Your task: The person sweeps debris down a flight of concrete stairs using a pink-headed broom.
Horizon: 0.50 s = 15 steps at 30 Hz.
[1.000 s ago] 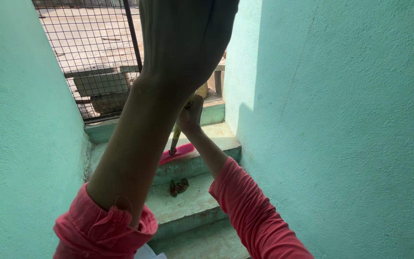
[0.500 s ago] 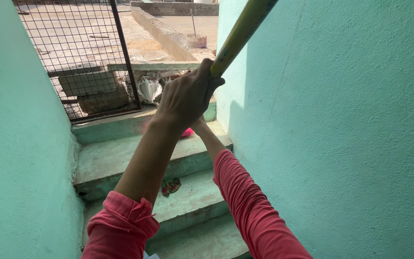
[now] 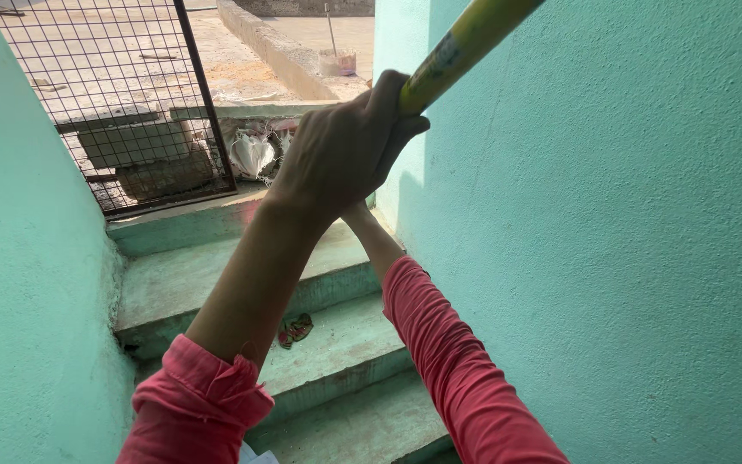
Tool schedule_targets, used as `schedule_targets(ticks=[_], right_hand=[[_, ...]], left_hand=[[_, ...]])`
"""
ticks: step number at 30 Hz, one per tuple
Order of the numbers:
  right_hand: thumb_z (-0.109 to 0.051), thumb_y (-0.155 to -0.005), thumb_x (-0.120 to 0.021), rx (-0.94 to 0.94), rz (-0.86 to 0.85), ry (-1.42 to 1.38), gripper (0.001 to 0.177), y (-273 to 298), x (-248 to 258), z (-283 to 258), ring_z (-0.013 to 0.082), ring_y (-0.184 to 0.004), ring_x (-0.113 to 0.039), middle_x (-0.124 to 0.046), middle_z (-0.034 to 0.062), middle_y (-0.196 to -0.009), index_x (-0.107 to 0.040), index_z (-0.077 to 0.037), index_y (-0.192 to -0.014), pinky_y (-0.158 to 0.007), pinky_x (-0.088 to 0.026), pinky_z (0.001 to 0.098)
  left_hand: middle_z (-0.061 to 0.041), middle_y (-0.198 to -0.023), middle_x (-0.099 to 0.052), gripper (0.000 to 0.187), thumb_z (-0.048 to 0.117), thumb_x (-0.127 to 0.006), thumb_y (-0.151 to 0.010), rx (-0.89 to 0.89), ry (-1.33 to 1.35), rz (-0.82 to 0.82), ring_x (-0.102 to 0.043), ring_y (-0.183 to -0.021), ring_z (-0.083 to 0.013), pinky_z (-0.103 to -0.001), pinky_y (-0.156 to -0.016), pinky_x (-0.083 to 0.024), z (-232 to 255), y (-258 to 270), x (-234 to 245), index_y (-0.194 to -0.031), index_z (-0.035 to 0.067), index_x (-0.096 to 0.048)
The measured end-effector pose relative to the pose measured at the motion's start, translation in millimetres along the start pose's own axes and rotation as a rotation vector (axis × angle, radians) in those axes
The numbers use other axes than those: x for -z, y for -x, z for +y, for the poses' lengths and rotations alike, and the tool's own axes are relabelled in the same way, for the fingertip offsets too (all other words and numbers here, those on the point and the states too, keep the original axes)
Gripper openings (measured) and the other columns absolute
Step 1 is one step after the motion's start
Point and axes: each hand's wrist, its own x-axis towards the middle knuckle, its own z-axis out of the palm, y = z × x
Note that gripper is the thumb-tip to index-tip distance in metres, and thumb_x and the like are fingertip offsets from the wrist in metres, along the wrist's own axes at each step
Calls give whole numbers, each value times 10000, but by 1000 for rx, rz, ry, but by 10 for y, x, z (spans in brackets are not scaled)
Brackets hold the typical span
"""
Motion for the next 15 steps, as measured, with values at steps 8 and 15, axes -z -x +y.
schedule_targets(ticks=[8, 15], right_hand=[[-267, -931, -751, 231, -54, 858, 695, -13, 89, -199, 297, -1316, -457, -474, 256, -1438, -424, 95, -1426, -1115, -380, 440], [-164, -946, -623, 147, 335, 354, 367, 119, -463, -1630, 134, -430, -579, -558, 30, -484, -553, -12, -619, -410, -425, 268]], left_hand=[[-83, -764, -718, 309, 394, -535, -1086, 90, -52, -7, -671, -552, -210, -359, -446, -498, -144, 263, -404, -1105, 94, -466], [-57, -630, -626, 173, 287, -564, -1161, -67, -200, 239, -579, -462, -176, -339, -467, -479, -198, -826, -1, -1038, 177, -512]])
